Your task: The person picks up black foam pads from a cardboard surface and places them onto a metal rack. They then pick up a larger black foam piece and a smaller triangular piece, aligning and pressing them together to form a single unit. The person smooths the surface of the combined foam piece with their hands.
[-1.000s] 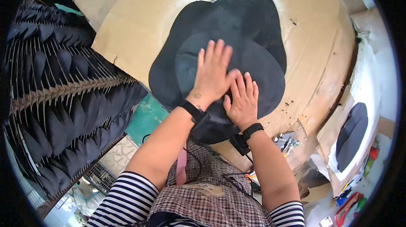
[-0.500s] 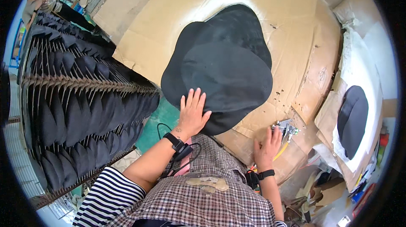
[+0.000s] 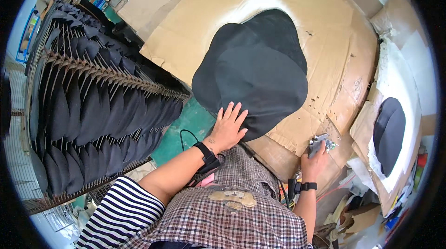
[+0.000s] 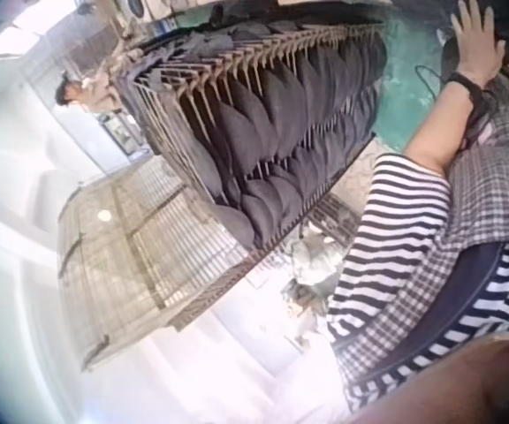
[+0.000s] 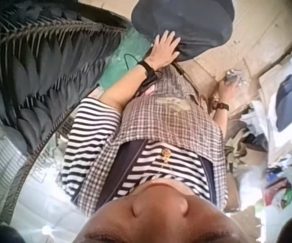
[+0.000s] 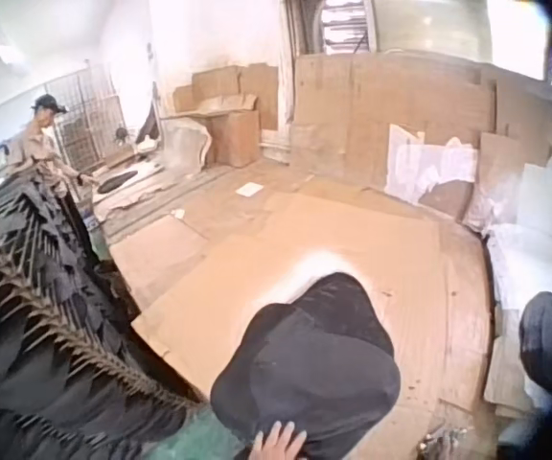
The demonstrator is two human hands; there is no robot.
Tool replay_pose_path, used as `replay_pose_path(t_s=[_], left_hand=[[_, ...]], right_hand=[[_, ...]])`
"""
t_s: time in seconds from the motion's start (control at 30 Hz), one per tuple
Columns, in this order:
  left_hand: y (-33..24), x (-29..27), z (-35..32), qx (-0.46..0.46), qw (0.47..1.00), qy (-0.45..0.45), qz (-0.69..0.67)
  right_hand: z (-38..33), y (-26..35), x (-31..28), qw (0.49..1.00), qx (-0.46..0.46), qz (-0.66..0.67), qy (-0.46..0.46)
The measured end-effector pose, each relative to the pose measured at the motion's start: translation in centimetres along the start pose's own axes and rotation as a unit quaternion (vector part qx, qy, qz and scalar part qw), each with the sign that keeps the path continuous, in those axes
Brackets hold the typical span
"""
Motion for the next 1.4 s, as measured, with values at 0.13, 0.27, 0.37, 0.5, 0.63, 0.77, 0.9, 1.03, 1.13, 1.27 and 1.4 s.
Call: replay_pose_path(t_s=[0.13,0.27,0.37,0.5,0.63,0.77,0.9,1.03,1.13,1.27,1.4], left_hand=[[-0.1,-0.1,0.2,-0.001,0.999,0.035,-0.004],[0.4,-0.2,-0.1,0.006,0.999,0.039,0.001],[0.4,0.1,-0.1,0.005,0.999,0.033,0.004],[0.6,-0.1,-0.2,0.003,1.0,0.025,-0.012],[0.6,-0.2,-0.1,0.006,0.999,0.036,-0.023],[0.6,0.0,-0.2,0.004,0.999,0.039,-0.016],[0.6,0.1,-0.2,0.003,0.999,0.038,-0.014],[0.6,0.2,-0.2,0.007,0.999,0.041,-0.006],[0.5,0.1,-0.2,0.008,0.999,0.041,0.0],[0.5,0.2,-0.2,0.007,0.999,0.038,0.002],[0.5,0.4,-0.1,0.005,0.999,0.034,0.003]], right_hand=[[0.0,-3.6,-0.4,0.931,0.067,0.356,-0.046],[0.2,1.7,-10.0,0.901,0.12,0.378,0.174],[-1.6,8.9,-15.6,0.818,0.011,0.525,0.235],[-2.5,13.9,-18.9,0.752,-0.051,0.569,0.329],[-2.1,14.5,-18.9,0.762,-0.066,0.547,0.34],[-1.4,13.6,-19.2,0.775,-0.073,0.534,0.329],[-1.2,12.8,-19.5,0.788,-0.077,0.516,0.328],[-1.5,11.5,-19.4,0.786,-0.036,0.535,0.307],[-1.5,11.1,-19.6,0.785,-0.04,0.54,0.301],[-1.4,10.6,-19.7,0.786,-0.037,0.539,0.299],[-1.3,10.0,-19.7,0.79,-0.035,0.537,0.294]])
Point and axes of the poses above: each hand's wrist, its own z-axis towards the middle knuckle, its own x-axis out of the palm, y = z × x, the point moved 1 cm from there along z, towards the middle knuckle, and after that the axes turned 12 degrees about -y, right-handed, at the moved point
